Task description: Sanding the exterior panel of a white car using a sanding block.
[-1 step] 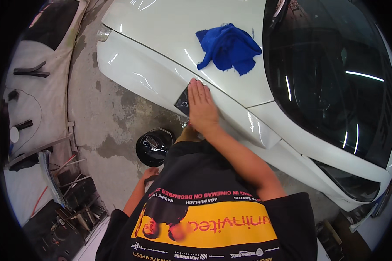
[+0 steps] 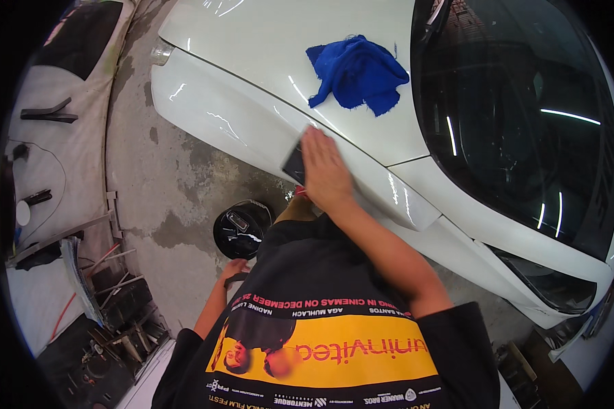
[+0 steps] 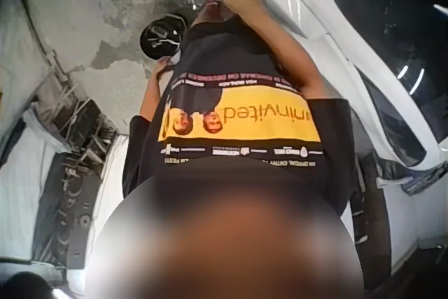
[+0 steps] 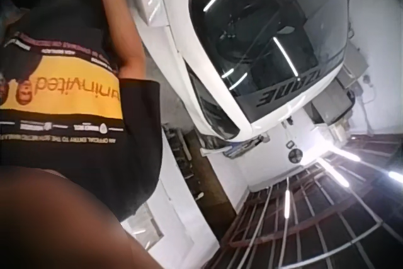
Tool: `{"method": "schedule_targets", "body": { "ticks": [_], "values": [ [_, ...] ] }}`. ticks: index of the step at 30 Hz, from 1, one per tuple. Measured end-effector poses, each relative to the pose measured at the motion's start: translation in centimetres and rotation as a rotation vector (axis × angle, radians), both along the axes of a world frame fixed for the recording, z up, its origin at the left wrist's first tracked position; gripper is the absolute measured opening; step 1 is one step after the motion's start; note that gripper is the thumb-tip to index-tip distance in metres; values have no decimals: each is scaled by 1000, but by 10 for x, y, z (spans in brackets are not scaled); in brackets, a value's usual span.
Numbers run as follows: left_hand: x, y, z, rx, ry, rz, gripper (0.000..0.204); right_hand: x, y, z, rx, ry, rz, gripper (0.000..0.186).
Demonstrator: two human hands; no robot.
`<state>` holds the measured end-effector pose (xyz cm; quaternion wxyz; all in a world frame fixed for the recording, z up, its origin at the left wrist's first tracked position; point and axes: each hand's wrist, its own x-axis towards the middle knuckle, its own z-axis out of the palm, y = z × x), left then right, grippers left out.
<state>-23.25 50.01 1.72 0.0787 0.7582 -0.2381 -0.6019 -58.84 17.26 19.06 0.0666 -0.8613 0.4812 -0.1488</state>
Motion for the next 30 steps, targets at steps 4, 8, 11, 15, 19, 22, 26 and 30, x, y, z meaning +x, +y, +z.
{"method": "schedule_targets", "body": {
  "ticks": [4,8,11,15,19,22,26,30],
  "values": [
    [17,-13,25,-64,-166,417,32,-90,56,6,28,126,-71,60],
    [21,-69,52,-340,-155,337,30,-24,21,-3,18,-67,-129,60],
    [-30,-176,104,-453,-179,-79,36,31,-24,-2,-109,-166,-58,49],
    [-117,-261,172,-574,291,-153,48,41,-17,35,665,-1076,-269,37],
    [-192,-276,178,-614,927,254,50,23,10,46,953,-1471,-432,36],
    [-215,-281,175,-615,982,374,41,1,31,58,913,-1429,-382,29],
    [-232,-276,183,-677,849,313,34,-20,48,50,904,-1646,-582,20],
    [-239,-278,204,-599,1142,308,42,-49,56,45,969,-1837,-586,20]
  ]
}}
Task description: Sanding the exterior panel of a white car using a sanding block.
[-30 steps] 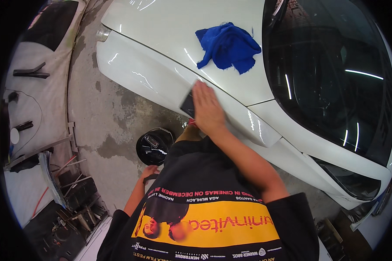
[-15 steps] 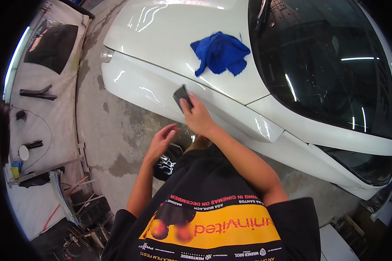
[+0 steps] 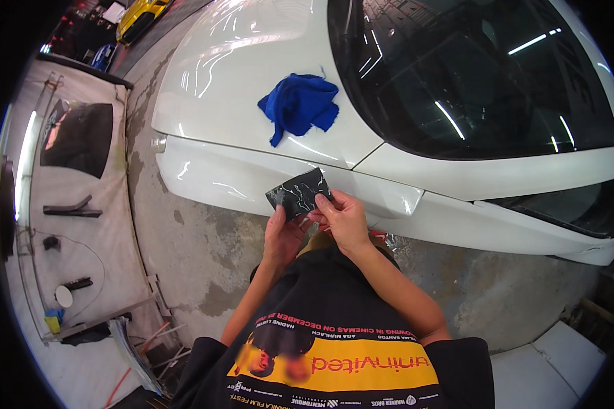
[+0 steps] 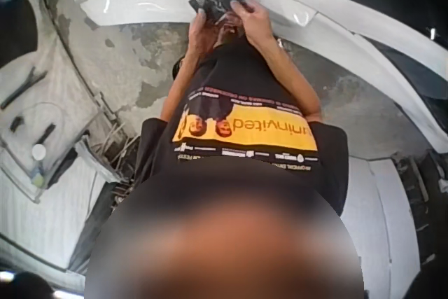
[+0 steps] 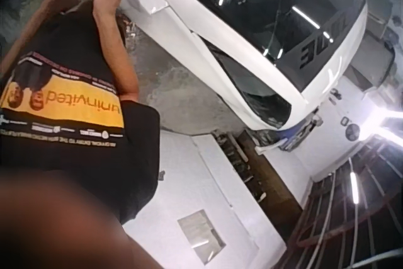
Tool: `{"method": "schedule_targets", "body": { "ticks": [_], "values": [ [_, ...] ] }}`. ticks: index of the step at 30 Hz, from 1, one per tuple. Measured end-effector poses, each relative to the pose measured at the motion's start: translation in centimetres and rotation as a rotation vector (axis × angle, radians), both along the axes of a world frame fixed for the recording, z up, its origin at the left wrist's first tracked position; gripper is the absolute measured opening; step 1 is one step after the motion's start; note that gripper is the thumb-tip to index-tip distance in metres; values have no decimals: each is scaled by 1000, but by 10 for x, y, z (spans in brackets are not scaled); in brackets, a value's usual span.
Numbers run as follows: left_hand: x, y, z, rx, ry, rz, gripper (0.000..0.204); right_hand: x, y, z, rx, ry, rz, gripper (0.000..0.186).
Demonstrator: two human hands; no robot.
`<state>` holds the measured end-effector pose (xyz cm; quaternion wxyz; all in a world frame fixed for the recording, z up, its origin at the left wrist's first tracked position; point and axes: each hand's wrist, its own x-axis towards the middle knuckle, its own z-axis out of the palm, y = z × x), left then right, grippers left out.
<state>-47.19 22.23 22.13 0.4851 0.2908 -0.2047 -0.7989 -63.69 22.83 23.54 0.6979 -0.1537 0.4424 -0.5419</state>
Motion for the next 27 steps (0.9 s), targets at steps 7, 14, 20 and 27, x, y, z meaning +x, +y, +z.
{"method": "schedule_targets", "body": {
  "ticks": [7,14,20,27],
  "values": [
    [-43,1,4,10,136,-120,50,-6,9,-5,-36,-377,-40,21],
    [-23,-42,-14,-38,-219,-240,43,-2,4,-10,-97,165,-94,23],
    [10,-92,8,-347,-555,-444,33,0,-6,-5,-50,518,-307,22],
    [50,-167,-15,-2069,-1109,-694,59,-84,-20,-11,-28,1286,-1138,18]
  ]
}}
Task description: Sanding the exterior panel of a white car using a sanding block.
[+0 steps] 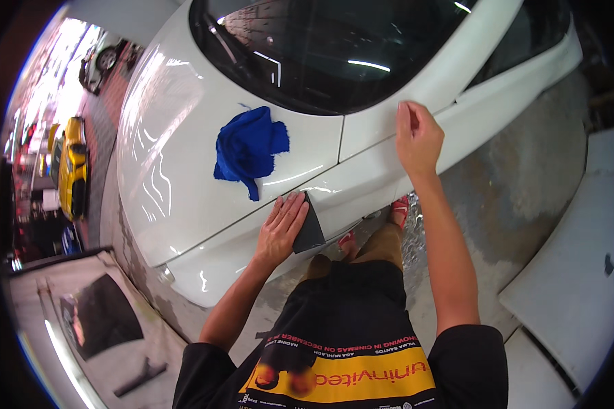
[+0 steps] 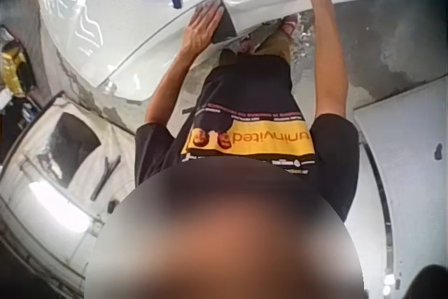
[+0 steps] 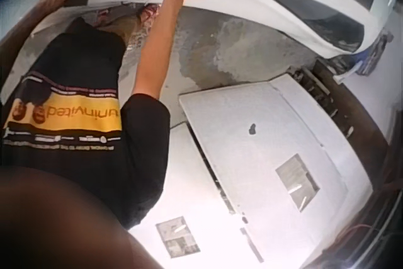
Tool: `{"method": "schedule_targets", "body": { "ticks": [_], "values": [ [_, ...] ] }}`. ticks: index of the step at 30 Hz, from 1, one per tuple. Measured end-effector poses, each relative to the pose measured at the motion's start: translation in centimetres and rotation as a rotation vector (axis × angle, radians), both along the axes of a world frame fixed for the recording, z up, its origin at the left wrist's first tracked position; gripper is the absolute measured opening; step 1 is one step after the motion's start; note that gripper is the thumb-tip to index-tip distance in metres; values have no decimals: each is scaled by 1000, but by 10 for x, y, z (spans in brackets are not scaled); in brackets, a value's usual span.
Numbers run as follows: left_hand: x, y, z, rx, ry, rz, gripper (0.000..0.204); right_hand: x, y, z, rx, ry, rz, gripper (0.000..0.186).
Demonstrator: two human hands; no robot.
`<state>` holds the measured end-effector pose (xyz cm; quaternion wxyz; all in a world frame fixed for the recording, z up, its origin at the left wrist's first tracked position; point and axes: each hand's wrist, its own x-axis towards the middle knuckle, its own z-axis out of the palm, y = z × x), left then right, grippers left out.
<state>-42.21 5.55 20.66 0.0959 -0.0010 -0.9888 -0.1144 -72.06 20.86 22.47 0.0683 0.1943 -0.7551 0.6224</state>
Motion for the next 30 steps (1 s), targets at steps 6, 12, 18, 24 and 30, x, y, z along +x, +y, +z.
{"method": "schedule_targets", "body": {
  "ticks": [6,12,18,24,30],
  "values": [
    [-20,-8,-22,-155,-122,-138,54,-5,-7,-46,-111,88,-129,16],
    [-86,35,-23,-225,-131,-144,57,0,5,-56,-294,-52,-151,18],
    [-11,4,-20,-119,-282,-29,63,5,0,-51,-380,-40,-233,19],
    [-104,56,-28,-121,-129,-88,79,-3,6,-58,-460,-149,-228,33],
    [-36,25,-24,-180,-273,-75,78,-9,10,-58,-433,-97,-262,33]
  ]
}}
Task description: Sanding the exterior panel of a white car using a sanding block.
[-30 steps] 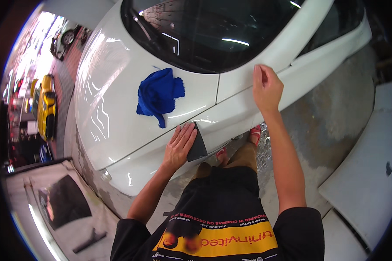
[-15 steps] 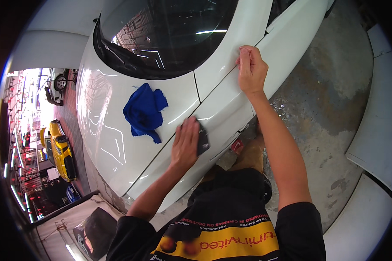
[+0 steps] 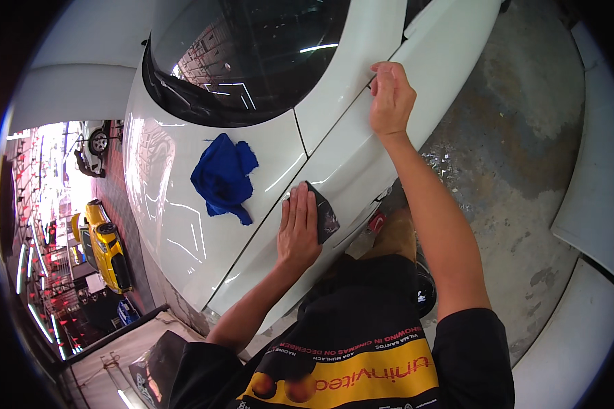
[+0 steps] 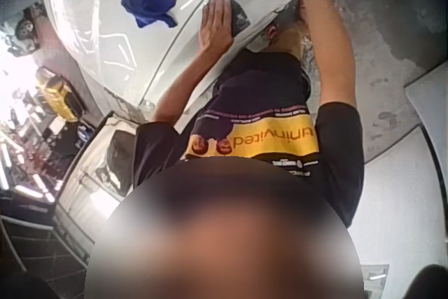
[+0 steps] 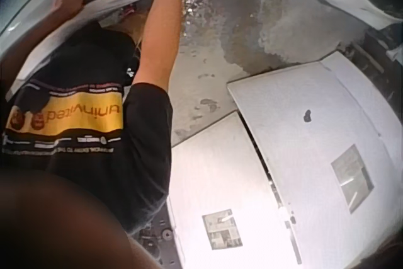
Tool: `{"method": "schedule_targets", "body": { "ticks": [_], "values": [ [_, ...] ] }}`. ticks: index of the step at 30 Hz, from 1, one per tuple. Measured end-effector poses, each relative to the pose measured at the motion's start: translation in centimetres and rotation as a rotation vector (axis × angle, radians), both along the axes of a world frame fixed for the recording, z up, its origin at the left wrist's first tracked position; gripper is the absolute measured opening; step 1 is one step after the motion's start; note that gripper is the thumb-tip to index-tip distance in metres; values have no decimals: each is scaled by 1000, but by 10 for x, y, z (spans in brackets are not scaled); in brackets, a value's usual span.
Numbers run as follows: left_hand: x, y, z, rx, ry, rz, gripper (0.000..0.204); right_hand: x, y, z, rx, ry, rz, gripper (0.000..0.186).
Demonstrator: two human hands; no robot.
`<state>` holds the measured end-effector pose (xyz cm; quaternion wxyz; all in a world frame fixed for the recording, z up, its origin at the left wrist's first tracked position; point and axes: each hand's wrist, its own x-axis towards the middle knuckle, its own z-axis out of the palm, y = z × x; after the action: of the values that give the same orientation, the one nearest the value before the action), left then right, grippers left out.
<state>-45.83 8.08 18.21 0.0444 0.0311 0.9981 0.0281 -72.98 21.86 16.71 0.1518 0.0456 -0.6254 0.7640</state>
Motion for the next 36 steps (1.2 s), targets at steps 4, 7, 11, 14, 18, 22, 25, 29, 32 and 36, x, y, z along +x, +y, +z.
{"method": "schedule_targets", "body": {
  "ticks": [4,7,11,14,18,22,25,29,32,36],
  "values": [
    [-75,39,2,70,101,13,72,4,-9,5,16,31,-6,33],
    [-90,46,5,74,163,8,70,7,-5,5,49,-18,12,32],
    [-16,10,13,-145,-3,53,60,3,2,5,58,18,-9,32],
    [-25,12,11,-83,14,28,65,8,-5,8,158,55,-29,33],
    [-89,35,13,-75,93,-65,65,6,-9,4,80,20,-17,33],
    [-41,9,16,-134,21,-77,68,3,0,2,82,25,-29,33],
    [-34,17,28,12,-27,-3,65,7,-2,2,61,51,-45,34],
    [-126,38,10,94,170,-138,83,4,-8,2,-78,-7,32,36],
    [-116,29,18,125,87,-168,82,-2,1,-3,-256,-163,76,43],
    [-56,7,10,20,14,-125,82,-5,3,-4,-163,-47,27,43]
  ]
}}
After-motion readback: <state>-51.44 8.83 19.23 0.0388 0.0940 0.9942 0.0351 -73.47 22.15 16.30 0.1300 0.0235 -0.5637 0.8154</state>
